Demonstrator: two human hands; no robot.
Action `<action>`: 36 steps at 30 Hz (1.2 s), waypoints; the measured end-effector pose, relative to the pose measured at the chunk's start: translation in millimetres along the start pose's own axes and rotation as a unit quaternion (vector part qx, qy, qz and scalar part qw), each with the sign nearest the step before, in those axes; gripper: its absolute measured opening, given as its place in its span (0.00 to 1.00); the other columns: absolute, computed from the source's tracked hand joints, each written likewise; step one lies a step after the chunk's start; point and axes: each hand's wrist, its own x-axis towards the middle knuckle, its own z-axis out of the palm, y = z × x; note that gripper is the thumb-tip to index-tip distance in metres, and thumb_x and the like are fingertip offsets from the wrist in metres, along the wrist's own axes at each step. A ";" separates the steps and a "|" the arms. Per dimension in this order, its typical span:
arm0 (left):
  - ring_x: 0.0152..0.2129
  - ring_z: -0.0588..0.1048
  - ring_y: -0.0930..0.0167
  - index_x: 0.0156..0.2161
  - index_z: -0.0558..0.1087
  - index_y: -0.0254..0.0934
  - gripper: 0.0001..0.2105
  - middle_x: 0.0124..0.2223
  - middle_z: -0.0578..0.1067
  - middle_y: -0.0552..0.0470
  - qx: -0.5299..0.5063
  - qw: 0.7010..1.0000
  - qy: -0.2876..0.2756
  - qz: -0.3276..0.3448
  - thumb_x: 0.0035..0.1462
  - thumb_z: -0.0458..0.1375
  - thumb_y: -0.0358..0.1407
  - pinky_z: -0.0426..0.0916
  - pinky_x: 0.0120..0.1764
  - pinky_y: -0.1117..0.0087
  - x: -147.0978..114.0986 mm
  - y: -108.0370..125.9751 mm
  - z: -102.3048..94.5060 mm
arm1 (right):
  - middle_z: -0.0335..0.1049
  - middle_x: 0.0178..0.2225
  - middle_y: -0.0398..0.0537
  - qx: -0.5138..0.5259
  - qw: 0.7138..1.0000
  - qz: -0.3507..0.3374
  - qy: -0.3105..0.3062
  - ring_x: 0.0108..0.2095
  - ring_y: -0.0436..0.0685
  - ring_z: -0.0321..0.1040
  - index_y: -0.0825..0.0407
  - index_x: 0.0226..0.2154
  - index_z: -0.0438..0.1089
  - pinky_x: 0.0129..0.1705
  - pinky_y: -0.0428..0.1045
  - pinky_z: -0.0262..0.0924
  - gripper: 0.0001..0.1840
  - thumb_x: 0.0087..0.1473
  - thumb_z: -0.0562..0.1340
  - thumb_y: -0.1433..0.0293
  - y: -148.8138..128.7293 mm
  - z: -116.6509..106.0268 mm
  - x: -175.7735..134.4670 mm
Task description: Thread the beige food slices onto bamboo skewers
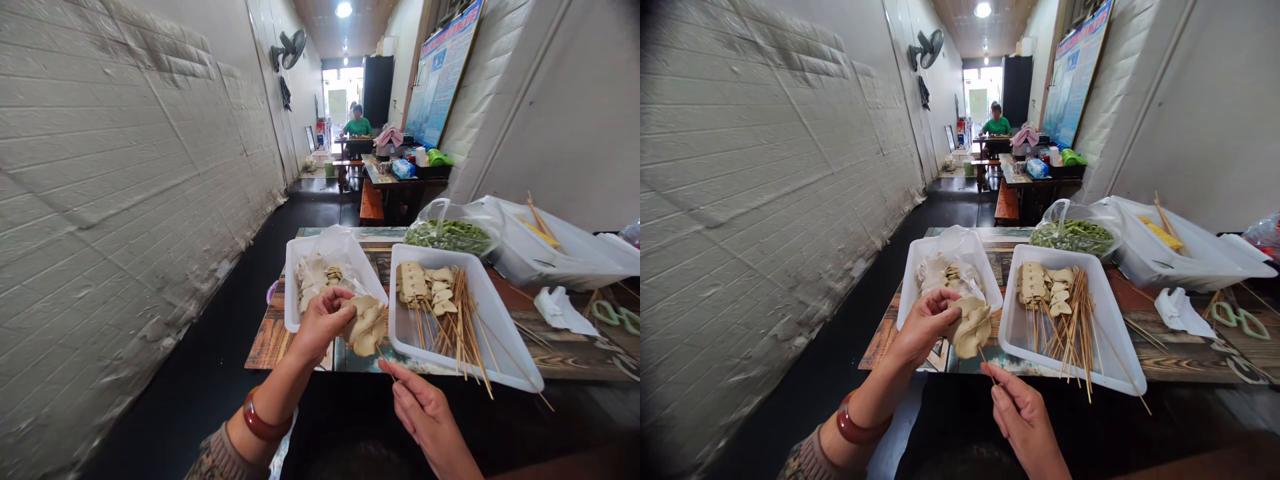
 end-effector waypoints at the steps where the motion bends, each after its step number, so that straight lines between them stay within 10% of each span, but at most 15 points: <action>1: 0.18 0.67 0.79 0.33 0.72 0.35 0.14 0.23 0.72 0.57 0.000 1.000 0.000 -0.001 0.40 0.68 0.36 0.58 0.23 0.78 0.4 -0.4 -0.3 | 0.46 0.17 0.33 0.001 1.000 0.000 0.005 0.16 0.44 0.41 0.55 0.50 0.74 0.17 0.43 0.40 0.32 0.53 0.63 0.49 0.2 0.1 -0.1; 36: 0.20 0.68 0.78 0.36 0.74 0.34 0.16 0.24 0.73 0.57 0.028 0.999 -0.011 0.033 0.40 0.70 0.37 0.60 0.23 0.79 77.9 -22.6 -30.2 | 0.52 0.13 0.30 -0.051 0.996 -0.059 -0.032 0.12 0.44 0.48 0.59 0.50 0.70 0.16 0.42 0.43 0.29 0.59 0.55 0.53 8.0 21.3 74.9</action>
